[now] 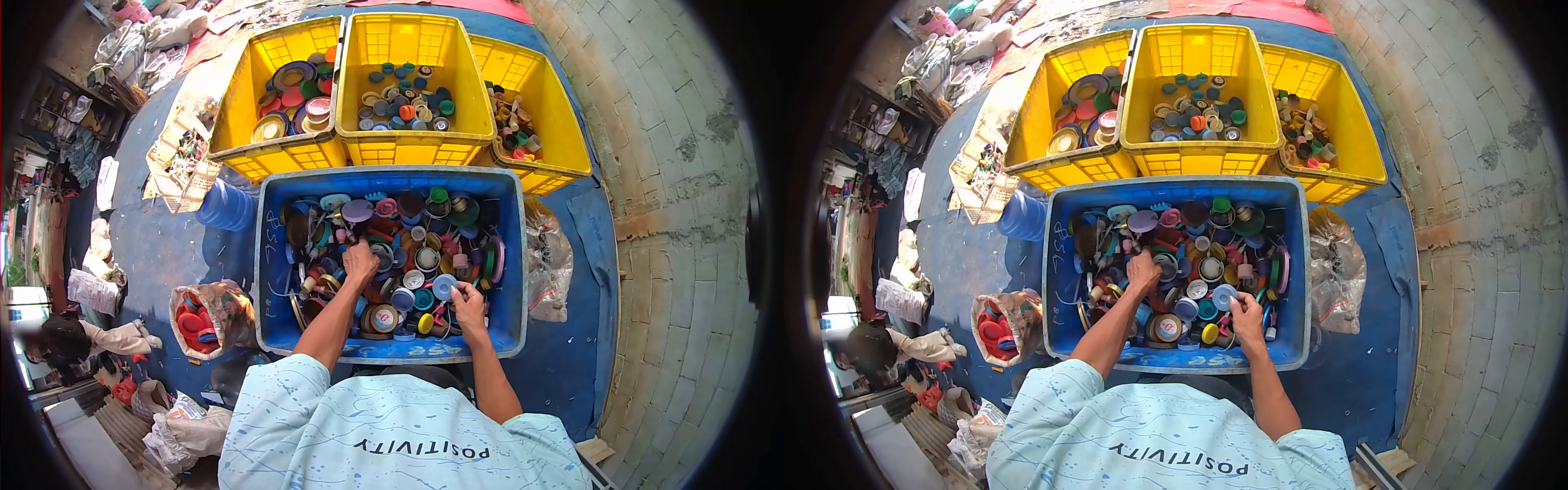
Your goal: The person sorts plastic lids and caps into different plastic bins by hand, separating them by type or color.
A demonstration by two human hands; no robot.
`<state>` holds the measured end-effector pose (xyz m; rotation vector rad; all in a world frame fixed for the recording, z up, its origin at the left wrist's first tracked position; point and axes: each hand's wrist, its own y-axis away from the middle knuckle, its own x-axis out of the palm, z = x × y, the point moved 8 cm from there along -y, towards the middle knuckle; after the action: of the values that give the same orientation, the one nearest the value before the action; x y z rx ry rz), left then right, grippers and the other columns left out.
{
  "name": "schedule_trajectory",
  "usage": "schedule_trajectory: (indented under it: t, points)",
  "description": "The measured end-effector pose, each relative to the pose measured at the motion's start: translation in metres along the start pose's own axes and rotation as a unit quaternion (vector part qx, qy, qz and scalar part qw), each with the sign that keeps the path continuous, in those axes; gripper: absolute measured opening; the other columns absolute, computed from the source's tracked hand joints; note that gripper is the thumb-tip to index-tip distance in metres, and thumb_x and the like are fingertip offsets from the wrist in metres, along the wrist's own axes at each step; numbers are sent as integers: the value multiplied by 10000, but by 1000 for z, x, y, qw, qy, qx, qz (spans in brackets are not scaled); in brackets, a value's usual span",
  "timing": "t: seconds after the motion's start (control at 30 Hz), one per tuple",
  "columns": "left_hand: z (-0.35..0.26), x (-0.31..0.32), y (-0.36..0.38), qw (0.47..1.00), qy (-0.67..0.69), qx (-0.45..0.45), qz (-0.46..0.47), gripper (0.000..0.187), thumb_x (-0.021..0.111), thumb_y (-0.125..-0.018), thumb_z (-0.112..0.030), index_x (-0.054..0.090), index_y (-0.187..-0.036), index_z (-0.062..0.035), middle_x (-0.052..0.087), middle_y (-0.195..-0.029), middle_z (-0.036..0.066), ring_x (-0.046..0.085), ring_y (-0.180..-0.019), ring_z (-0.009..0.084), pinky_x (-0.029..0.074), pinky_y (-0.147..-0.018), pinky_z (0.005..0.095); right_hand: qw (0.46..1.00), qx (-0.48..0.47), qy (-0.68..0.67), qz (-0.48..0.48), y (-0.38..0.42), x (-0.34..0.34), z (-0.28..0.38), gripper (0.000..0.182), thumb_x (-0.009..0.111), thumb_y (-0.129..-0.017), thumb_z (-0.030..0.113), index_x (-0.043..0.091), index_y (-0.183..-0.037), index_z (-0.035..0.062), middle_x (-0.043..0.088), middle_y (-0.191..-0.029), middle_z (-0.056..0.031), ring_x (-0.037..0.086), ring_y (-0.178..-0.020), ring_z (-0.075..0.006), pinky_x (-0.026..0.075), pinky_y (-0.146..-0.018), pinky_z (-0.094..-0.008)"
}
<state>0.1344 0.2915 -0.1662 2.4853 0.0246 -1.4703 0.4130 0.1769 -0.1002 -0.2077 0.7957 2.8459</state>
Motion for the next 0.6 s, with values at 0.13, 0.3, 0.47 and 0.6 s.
schedule_trajectory:
  t: [0.13, 0.3, 0.47, 0.6]
  points:
    - [10, 9, 0, 996, 46, -69, 14, 304, 580, -691, -122, 597, -945, 45, 645, -832, 292, 627, -862, 457, 501, -773, 493, 1000, -22, -6, 2, -7, 3, -14, 215, 597, -913, 151, 610, -1047, -16, 543, -723, 25, 456, -621, -46, 384, -538, -220]
    - [14, 13, 6, 982, 131, -78, 110, 362, 683, -667, -167, 665, -973, 24, 658, -915, 273, 623, -920, 451, 497, -817, 466, 999, -20, -21, 24, -4, 9, -8, 223, 609, -906, 155, 611, -1045, -19, 546, -724, 27, 455, -619, -37, 372, -531, -214]
    - [-1, -21, 25, 989, 147, -16, 25, 373, 765, -650, -189, 688, -965, -4, 638, -975, 220, 614, -933, 393, 485, -814, 442, 999, -30, -20, 33, 0, 13, 2, 225, 610, -906, 151, 608, -1053, -18, 562, -745, 24, 461, -624, -38, 376, -542, -214]
    - [-19, -59, 43, 978, 157, 95, -98, 354, 764, -681, -142, 679, -1000, -14, 589, -898, 163, 591, -842, 356, 475, -790, 430, 998, -34, -30, 37, -2, 13, -2, 227, 604, -910, 151, 605, -1060, -18, 609, -810, -10, 523, -677, -46, 422, -592, -210]
